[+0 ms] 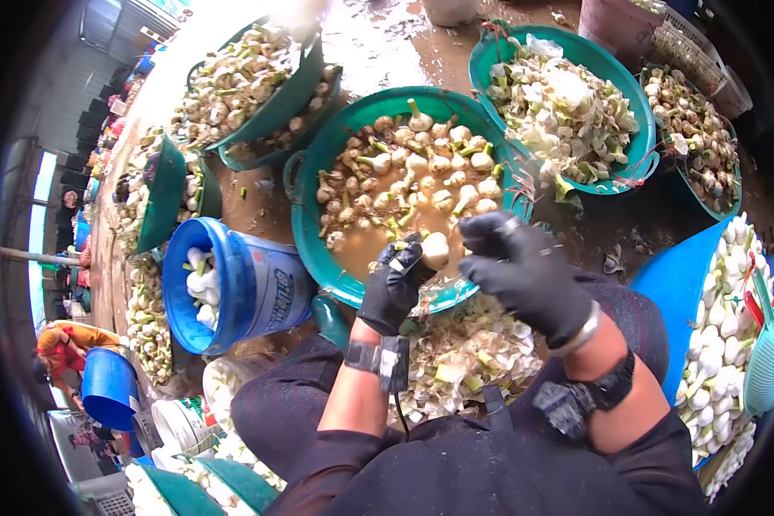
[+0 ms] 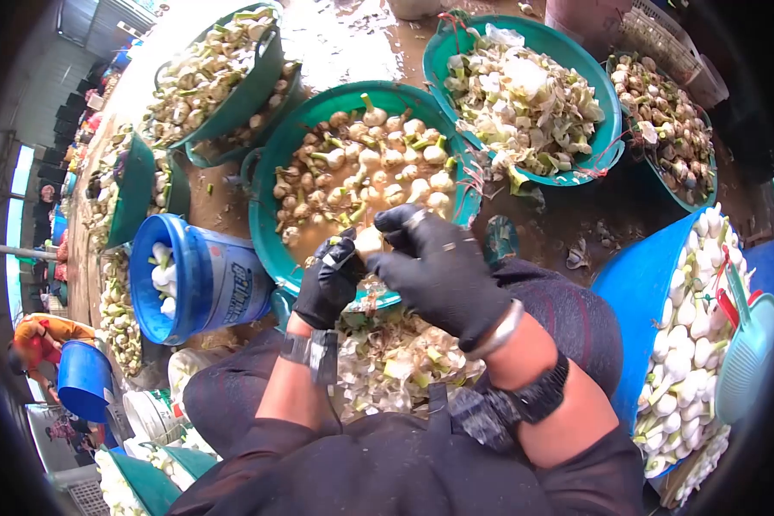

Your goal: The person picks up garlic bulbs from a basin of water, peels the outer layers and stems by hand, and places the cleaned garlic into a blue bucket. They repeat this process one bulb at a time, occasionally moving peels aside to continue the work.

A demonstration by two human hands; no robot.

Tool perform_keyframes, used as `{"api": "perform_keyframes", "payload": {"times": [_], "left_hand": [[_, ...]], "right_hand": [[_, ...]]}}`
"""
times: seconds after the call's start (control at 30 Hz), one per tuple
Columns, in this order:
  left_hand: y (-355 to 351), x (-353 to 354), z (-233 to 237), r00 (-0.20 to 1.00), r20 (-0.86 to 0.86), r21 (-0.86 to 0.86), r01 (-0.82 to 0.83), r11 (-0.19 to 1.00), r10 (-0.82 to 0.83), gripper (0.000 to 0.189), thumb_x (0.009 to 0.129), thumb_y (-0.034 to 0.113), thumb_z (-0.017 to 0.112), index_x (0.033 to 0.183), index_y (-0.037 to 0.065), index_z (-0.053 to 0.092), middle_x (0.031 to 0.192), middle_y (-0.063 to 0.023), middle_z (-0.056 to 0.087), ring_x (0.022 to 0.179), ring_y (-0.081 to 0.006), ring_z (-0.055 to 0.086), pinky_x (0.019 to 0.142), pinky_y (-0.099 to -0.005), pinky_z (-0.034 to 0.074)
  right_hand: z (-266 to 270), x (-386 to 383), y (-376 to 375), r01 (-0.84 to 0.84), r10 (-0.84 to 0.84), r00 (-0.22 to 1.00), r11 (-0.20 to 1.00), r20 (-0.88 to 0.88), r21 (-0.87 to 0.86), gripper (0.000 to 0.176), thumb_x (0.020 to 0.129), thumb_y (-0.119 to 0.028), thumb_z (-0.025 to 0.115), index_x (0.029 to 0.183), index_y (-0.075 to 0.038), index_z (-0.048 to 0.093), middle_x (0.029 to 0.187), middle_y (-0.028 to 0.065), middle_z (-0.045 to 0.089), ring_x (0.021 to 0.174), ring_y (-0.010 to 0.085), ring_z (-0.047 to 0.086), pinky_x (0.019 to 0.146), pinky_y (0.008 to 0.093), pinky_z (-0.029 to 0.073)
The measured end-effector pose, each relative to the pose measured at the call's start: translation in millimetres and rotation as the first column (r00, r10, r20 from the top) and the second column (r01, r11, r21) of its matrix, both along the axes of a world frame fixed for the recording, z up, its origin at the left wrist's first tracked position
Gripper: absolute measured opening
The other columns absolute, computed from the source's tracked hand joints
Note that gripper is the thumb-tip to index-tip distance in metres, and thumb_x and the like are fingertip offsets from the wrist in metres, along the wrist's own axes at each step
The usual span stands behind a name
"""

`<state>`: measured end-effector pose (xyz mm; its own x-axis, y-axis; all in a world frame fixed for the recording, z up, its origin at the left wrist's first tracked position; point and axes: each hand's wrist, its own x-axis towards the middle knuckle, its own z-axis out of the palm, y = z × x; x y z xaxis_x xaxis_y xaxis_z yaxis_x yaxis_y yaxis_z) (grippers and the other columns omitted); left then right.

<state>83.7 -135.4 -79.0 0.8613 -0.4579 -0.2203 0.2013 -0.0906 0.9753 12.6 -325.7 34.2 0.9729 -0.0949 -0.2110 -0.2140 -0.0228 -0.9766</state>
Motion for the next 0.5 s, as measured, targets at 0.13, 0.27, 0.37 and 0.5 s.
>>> {"api": "perform_keyframes", "payload": {"times": [0.13,0.27,0.37,0.5], "left_hand": [[15,-18,39,0.991,0.121,-0.003,0.063,0.998,-0.063,0.017,0.092,0.013,0.048,0.102,0.001,0.056,0.081,-0.0065,0.059,0.071,-0.0179,0.058,0.063,-0.031,0.047],[12,-31,73,0.964,0.173,-0.162,-0.172,0.972,0.2,0.017,0.091,0.016,0.05,0.095,0.001,0.057,0.079,-0.0034,0.057,0.07,-0.0103,0.054,0.061,-0.0247,0.043],[27,-29,69,0.815,0.58,0.158,-0.123,0.98,0.009,0.024,0.08,-0.009,0.05,0.099,0.003,0.06,0.087,-0.0116,0.06,0.07,-0.0208,0.06,0.06,-0.0283,0.049],[25,-37,84,0.86,0.509,0.063,-0.083,0.995,0.04,0.022,0.081,-0.007,0.05,0.098,0.002,0.06,0.086,-0.0097,0.06,0.07,-0.0177,0.06,0.06,-0.0273,0.049]], "right_hand": [[-32,1,29,0.022,0.131,0.929,0.914,0.345,-0.406,0.063,0.069,-0.013,0.072,0.125,-0.002,0.046,0.113,0.0133,0.058,0.099,0.0217,0.057,0.085,0.0299,0.046],[-29,4,40,-0.157,0.2,0.878,0.979,0.436,-0.133,0.06,0.073,-0.006,0.07,0.126,0.001,0.043,0.113,0.0115,0.058,0.1,0.0171,0.056,0.087,0.0304,0.046],[-25,4,46,-0.162,0.059,0.971,0.876,0.232,0.455,0.056,0.071,0.003,0.069,0.121,0.003,0.046,0.107,0.0099,0.059,0.093,0.0137,0.058,0.081,0.0279,0.05],[-29,6,43,-0.212,0.116,0.971,0.818,0.208,0.534,0.058,0.071,0.001,0.07,0.123,0.004,0.044,0.108,0.0106,0.059,0.093,0.0149,0.058,0.081,0.0285,0.049]]}}
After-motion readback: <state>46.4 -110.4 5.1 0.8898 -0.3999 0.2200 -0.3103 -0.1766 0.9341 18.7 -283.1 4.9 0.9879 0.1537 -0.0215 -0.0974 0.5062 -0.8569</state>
